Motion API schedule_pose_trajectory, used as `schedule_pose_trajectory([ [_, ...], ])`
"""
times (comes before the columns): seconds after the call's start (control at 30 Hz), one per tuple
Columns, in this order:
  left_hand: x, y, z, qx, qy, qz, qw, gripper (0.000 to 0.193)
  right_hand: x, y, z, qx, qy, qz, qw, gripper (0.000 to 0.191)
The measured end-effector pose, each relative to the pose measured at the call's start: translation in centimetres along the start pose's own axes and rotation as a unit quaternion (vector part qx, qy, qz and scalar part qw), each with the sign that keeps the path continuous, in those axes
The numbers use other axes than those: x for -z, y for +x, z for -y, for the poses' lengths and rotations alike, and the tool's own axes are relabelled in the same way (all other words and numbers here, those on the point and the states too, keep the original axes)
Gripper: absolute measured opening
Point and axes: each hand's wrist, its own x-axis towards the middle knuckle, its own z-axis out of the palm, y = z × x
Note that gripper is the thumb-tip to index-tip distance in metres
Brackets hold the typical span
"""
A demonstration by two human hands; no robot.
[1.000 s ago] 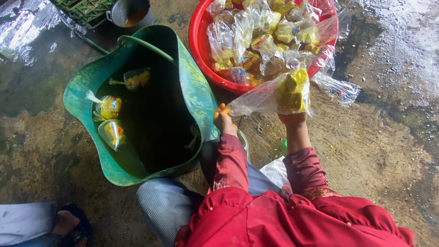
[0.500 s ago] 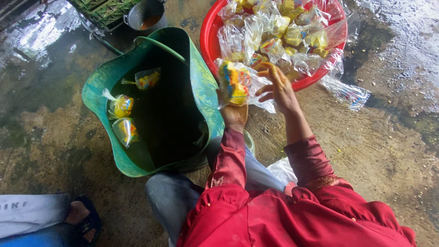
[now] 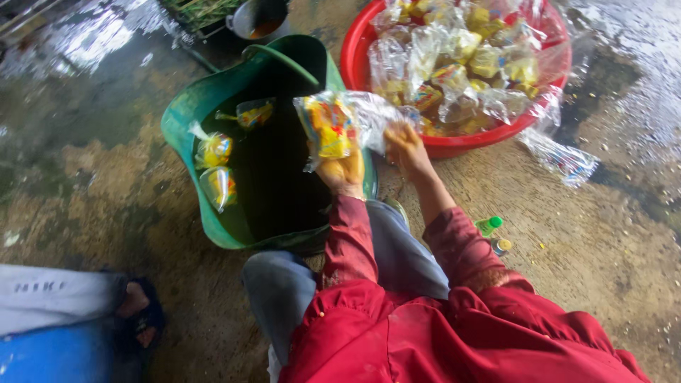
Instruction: The person sits on the floor and rinses plastic bags of yellow food items one at a time in a green basin of water, squeezing and turning each bag, then places the rinsed bags into a red basin beside them. A second person washes bags in the same basin.
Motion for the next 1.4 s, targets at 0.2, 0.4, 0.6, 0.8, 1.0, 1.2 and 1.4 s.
schedule_pose_trajectory([
  [0.2,-1.2,2.2,-16.8,0.008,0.134,0.055,0.989,0.061,-13.6,6.8,5.0,0.213,-0.181,0.084,0.957,0.022],
  [0.4,-0.9,-0.5,-28.1,-0.09,0.558,-0.264,0.781,0.063,-26.0,4.6,0.3,0.431,-0.381,0.391,0.719,0.008],
  [0.6,2.5,3.0,-28.4,0.119,0.586,-0.164,0.784,0.043,-27.3,6.6,-7.6,0.27,-0.451,0.474,0.706,0.018],
  [0.8,4.6,6.7,-30.8,0.237,0.733,-0.044,0.636,0.031,-25.8,13.6,-12.2,0.173,-0.749,0.361,0.528,0.03],
  [1.0,6.7,10.5,-28.9,0.269,0.931,-0.094,0.228,0.021,-25.8,15.0,-17.9,0.086,-0.723,0.357,0.586,0.044],
  [1.2,7.8,8.9,-27.1,0.335,0.924,-0.125,0.14,0.021,-22.8,14.6,-18.9,0.034,-0.737,0.397,0.546,0.04],
  [1.4,6.4,7.9,-26.6,0.299,0.932,-0.137,0.15,0.021,-22.5,14.1,-18.0,0.064,-0.721,0.4,0.562,0.04],
])
